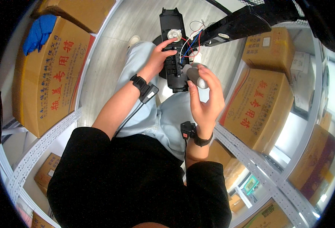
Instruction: The person sits on the floor and uses a screwdriver to remove screws from the base of a standing fan. They then use a heat gun to apply heat to the fan's base and neck area, likely to loosen adhesive or soften plastic. The person continues to manipulate the fan's components with both hands.
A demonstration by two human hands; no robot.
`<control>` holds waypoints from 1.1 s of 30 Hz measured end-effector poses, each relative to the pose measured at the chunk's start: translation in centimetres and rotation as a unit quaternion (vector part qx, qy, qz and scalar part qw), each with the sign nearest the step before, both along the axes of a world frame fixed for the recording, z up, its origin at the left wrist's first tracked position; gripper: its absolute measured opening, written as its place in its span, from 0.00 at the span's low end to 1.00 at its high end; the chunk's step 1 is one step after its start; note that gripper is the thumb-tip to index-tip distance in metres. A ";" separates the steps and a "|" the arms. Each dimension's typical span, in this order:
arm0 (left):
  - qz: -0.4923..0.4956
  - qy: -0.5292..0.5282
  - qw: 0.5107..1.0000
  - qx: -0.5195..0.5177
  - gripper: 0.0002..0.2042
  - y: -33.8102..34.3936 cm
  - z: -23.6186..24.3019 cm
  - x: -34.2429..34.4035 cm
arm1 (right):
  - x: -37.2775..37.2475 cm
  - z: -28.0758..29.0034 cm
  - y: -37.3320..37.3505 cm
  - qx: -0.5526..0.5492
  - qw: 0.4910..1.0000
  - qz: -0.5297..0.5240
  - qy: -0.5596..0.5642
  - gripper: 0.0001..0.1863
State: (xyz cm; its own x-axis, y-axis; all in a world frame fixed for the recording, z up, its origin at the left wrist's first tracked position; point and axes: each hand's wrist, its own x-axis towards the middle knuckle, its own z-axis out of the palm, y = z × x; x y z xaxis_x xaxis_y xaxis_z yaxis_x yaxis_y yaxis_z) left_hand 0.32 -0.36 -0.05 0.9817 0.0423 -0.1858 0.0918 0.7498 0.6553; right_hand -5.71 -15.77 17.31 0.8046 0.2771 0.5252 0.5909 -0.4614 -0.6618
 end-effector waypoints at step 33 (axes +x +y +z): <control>0.047 -0.030 0.994 0.094 0.26 0.2 1.6 -1.6 | 2.3 -2.1 0.7 0.122 0.991 -0.036 -0.030 0.20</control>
State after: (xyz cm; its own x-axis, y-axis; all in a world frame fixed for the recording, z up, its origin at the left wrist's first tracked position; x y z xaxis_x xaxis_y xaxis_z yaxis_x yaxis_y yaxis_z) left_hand -1.29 -0.16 1.59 0.9810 0.1622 -0.1067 -0.0165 0.6171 0.7867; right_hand -3.41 -15.04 15.25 0.7826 0.0791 0.6175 0.6044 -0.3344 -0.7232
